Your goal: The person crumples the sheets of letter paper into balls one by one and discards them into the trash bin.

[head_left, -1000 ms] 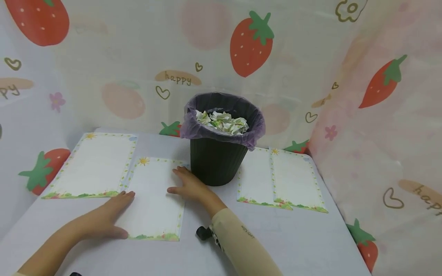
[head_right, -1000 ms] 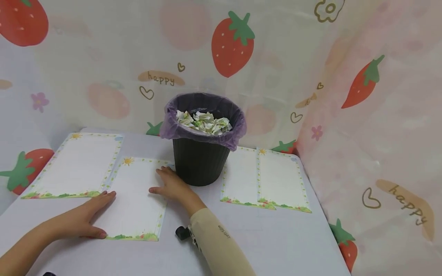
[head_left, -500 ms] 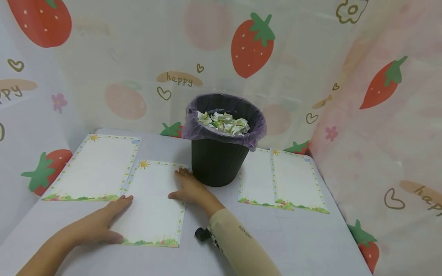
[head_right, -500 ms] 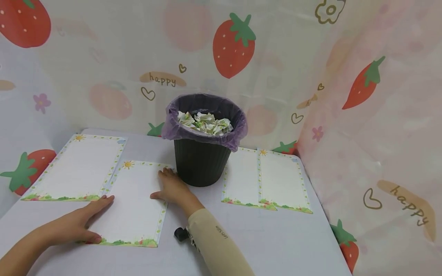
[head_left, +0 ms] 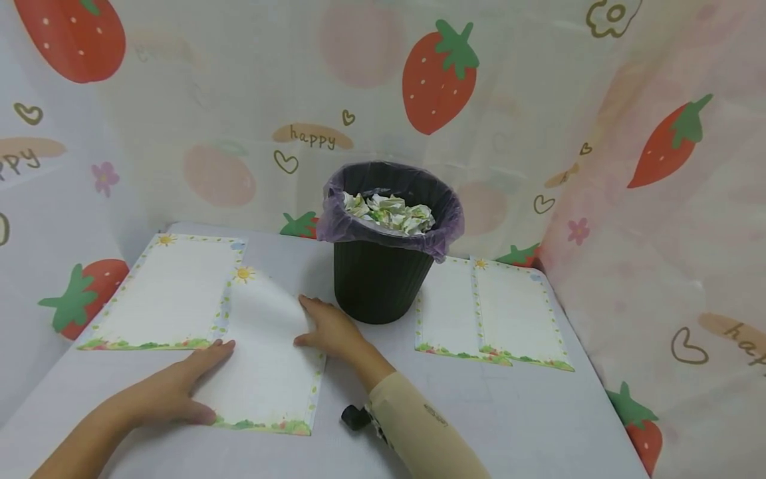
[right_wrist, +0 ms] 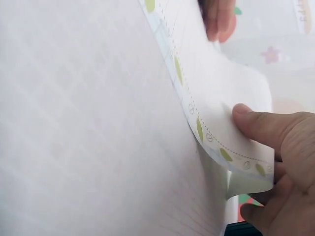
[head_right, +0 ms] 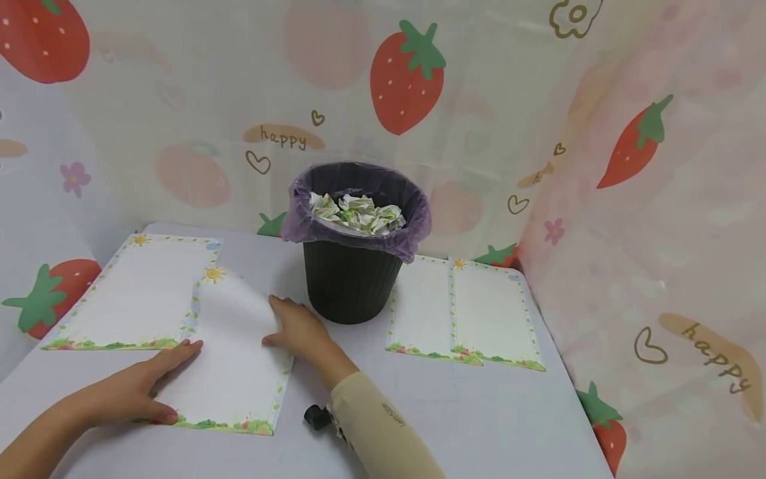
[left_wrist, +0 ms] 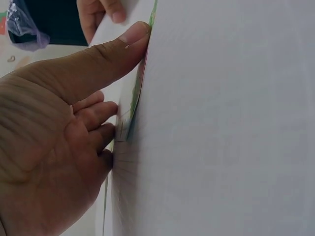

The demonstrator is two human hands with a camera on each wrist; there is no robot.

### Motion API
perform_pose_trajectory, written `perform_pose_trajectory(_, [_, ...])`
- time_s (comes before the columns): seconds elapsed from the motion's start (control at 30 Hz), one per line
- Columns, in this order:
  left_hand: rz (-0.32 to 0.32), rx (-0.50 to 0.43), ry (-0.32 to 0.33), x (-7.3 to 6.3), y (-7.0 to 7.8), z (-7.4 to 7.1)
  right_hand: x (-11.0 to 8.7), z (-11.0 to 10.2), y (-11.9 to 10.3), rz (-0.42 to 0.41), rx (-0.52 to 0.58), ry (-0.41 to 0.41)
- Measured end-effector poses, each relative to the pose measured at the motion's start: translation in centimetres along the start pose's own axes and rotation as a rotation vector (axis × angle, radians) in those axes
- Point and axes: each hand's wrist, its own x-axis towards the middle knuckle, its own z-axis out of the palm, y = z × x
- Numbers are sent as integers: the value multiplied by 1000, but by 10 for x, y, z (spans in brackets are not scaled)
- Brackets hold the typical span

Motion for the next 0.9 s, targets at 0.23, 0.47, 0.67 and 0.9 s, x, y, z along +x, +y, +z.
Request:
perform_pose_trajectory(0.23, [-8,11,-18,5,-1,1,-18,-8,-3,-37,84,120])
perform_pose_trajectory(0.47, [-17,4,-42,10,-1,4,-32,-14,-1,-20,368,229])
perform_pose_trajectory(0.67, [-17,-11,-55,12,0,6,-47,-14,-1,107,769,279])
perform_pose_trajectory(0.9, [-7,4,-82,19,9,8,-67,-15,2,124,900,290])
